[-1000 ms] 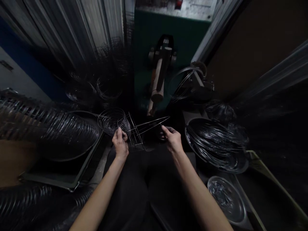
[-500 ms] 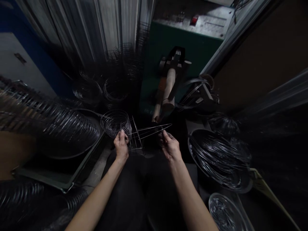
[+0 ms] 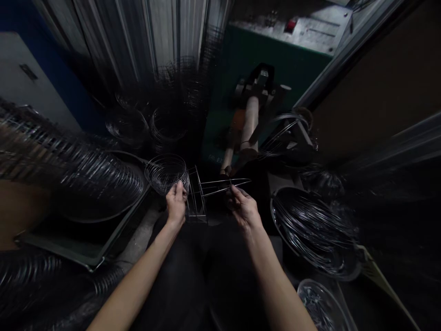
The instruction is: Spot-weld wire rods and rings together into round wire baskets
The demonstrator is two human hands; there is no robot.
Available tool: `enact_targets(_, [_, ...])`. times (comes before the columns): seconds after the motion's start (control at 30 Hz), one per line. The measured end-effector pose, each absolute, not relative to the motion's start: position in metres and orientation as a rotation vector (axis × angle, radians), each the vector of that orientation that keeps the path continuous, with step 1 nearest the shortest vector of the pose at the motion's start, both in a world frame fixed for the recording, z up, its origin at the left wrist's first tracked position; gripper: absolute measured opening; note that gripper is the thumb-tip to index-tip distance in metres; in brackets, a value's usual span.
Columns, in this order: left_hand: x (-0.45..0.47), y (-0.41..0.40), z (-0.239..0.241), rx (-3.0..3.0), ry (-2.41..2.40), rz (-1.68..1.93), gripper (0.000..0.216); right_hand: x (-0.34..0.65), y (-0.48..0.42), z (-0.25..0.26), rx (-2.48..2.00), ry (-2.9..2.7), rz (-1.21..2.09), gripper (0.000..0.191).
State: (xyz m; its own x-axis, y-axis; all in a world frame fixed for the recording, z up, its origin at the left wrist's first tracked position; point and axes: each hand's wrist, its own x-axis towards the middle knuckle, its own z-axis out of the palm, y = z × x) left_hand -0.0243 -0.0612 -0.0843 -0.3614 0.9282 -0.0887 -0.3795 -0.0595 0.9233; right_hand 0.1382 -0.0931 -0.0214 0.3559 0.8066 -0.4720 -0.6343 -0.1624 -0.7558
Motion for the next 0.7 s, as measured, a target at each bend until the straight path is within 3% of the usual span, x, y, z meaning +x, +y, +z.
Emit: enact_targets(0.7, [-0.014, -0.046, -0.074, 0.692, 1.201, 1.527, 0.039, 0.135, -0.08, -0.008, -1.209, -0.108, 1.233, 0.015])
